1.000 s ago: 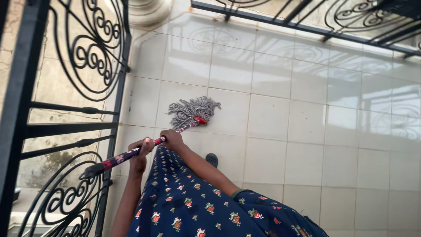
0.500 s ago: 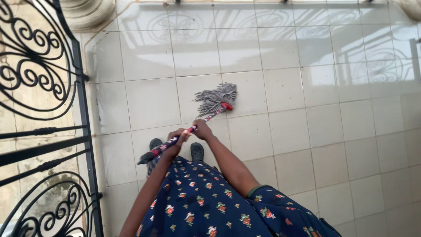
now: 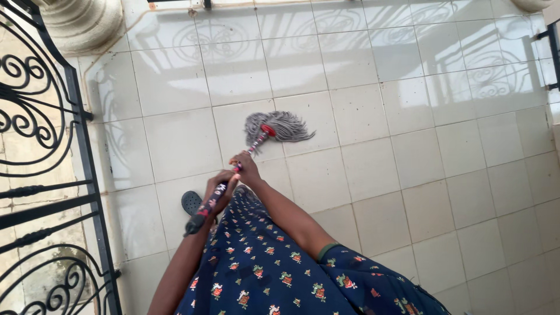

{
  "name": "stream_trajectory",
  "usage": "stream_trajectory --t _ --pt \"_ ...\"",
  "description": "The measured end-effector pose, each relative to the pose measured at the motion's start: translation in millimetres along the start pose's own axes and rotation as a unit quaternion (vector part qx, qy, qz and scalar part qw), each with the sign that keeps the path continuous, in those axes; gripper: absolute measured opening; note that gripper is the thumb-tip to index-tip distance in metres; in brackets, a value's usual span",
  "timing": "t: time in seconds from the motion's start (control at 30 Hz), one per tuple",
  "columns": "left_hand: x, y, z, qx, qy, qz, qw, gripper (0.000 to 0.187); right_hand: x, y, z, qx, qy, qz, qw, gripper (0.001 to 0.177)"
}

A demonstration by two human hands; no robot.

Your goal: The person mops a tiled balcony floor using a mop, periodically rinsing and wringing the mop in a bucket of water.

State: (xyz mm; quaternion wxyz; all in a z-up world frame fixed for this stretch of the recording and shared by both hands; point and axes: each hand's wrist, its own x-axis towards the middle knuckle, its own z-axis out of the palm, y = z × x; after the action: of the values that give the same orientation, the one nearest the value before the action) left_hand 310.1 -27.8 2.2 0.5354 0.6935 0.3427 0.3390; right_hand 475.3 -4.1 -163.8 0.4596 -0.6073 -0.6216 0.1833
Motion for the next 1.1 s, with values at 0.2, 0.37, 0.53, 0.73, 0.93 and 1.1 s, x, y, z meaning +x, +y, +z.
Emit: stream_trajectory --t 0.2,0.37,0.53,0.73,0.93,1.1 --pt "1 -5 2 -0.017 -0.005 0.018 1.000 0.022 8 9 -9 -0.107 -0.118 0.046 0.986 0.017" --pt "11 -22 30 -0.051 -0.026 0.016 0.998 0.029 -4 25 -42 -0.161 -0.110 0.074 0.978 0.014" --pt "14 -44 72 -0.096 -0.074 -0.012 0.993 0.019 -31 34 -86 -0.153 -0.114 0.106 0.976 0.006" --pt "-6 -29 88 -0.012 -0.146 0.003 0.989 0.032 -63 26 -107 -0.122 -0.101 0.056 0.986 0.006" --pt "-27 5 43 0.008 -0.103 0.004 0.995 0.029 -60 2 -59 -0.054 -0.108 -0.033 0.992 0.008" --pt "-67 22 -14 0.054 -0.060 -0.028 0.996 0.038 -63 -39 7 0.051 -0.077 -0.068 0.993 0.015"
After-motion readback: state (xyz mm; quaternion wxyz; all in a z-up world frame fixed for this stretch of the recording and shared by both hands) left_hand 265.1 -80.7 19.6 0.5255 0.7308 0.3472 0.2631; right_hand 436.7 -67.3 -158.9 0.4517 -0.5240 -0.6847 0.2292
